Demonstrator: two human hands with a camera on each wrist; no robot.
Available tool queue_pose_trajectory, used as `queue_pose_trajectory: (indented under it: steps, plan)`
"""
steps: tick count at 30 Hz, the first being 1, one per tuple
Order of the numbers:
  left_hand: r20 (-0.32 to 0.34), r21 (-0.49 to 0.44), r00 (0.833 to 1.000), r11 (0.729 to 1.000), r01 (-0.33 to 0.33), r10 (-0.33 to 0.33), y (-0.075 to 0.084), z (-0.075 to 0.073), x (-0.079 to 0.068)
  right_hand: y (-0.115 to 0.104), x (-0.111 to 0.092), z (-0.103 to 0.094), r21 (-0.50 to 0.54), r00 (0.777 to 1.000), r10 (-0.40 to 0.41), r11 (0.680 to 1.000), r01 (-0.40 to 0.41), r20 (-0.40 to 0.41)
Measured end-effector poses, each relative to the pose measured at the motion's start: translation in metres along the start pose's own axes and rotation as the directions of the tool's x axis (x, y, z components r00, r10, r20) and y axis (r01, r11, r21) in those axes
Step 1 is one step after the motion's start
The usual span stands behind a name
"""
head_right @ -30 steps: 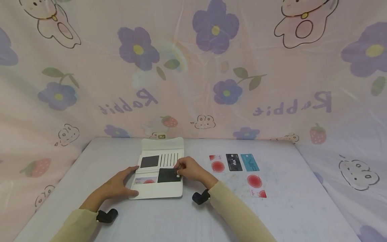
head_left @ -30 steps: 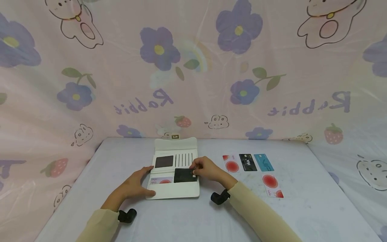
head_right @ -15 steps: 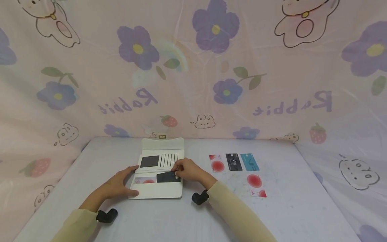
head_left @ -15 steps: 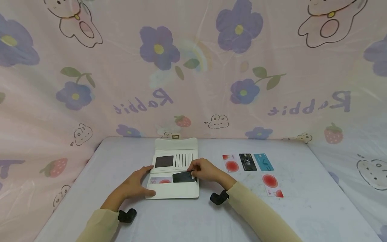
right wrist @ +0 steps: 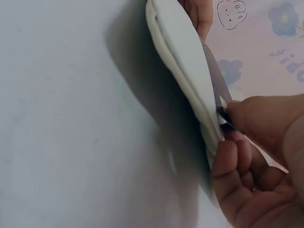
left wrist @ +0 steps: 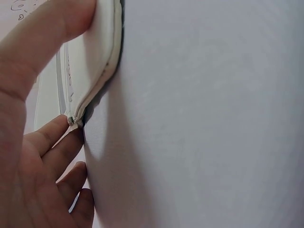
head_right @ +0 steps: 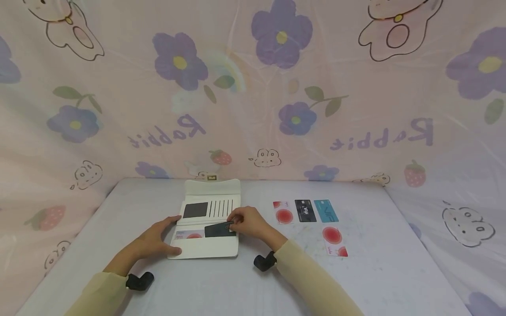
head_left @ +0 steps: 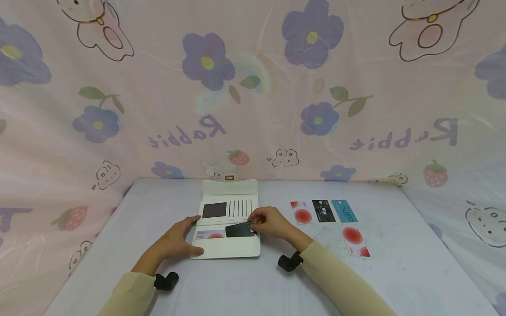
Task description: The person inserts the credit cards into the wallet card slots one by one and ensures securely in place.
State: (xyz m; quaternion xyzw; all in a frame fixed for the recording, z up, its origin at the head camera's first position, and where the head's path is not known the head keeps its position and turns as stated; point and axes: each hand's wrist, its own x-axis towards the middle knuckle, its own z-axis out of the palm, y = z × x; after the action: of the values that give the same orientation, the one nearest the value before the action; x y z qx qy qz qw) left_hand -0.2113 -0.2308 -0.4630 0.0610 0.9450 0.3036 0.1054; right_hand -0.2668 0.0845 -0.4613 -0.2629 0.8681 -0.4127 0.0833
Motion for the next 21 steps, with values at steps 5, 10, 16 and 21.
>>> queue_pose_trajectory:
  steps: [5, 10, 16, 21]
  plan:
    - [0.003, -0.008, 1.0, 1.0, 0.002, -0.002, 0.0006, -0.0003, -0.0007, 0.0004, -0.0023, -0.001, 0.037, 1.0, 0.003, 0.999, -0.004, 0.014]
    - [0.004, -0.027, 1.0, 1.0, 0.004, -0.004, 0.0012, -0.001, -0.0001, -0.0012, -0.0035, -0.0014, 0.064, 1.0, -0.01, 0.998, 0.009, 0.026]
    - [0.0, -0.01, 1.0, 1.0, 0.021, -0.021, -0.0001, 0.0009, 0.0012, -0.0018, -0.0048, -0.0004, 0.068, 1.0, -0.005, 0.998, 0.003, 0.03]
    - [-0.006, -0.012, 1.0, 1.0, 0.016, -0.016, -0.0015, 0.0018, 0.0021, -0.0019, -0.0046, -0.0004, 0.068, 1.0, 0.009, 0.998, -0.011, 0.029]
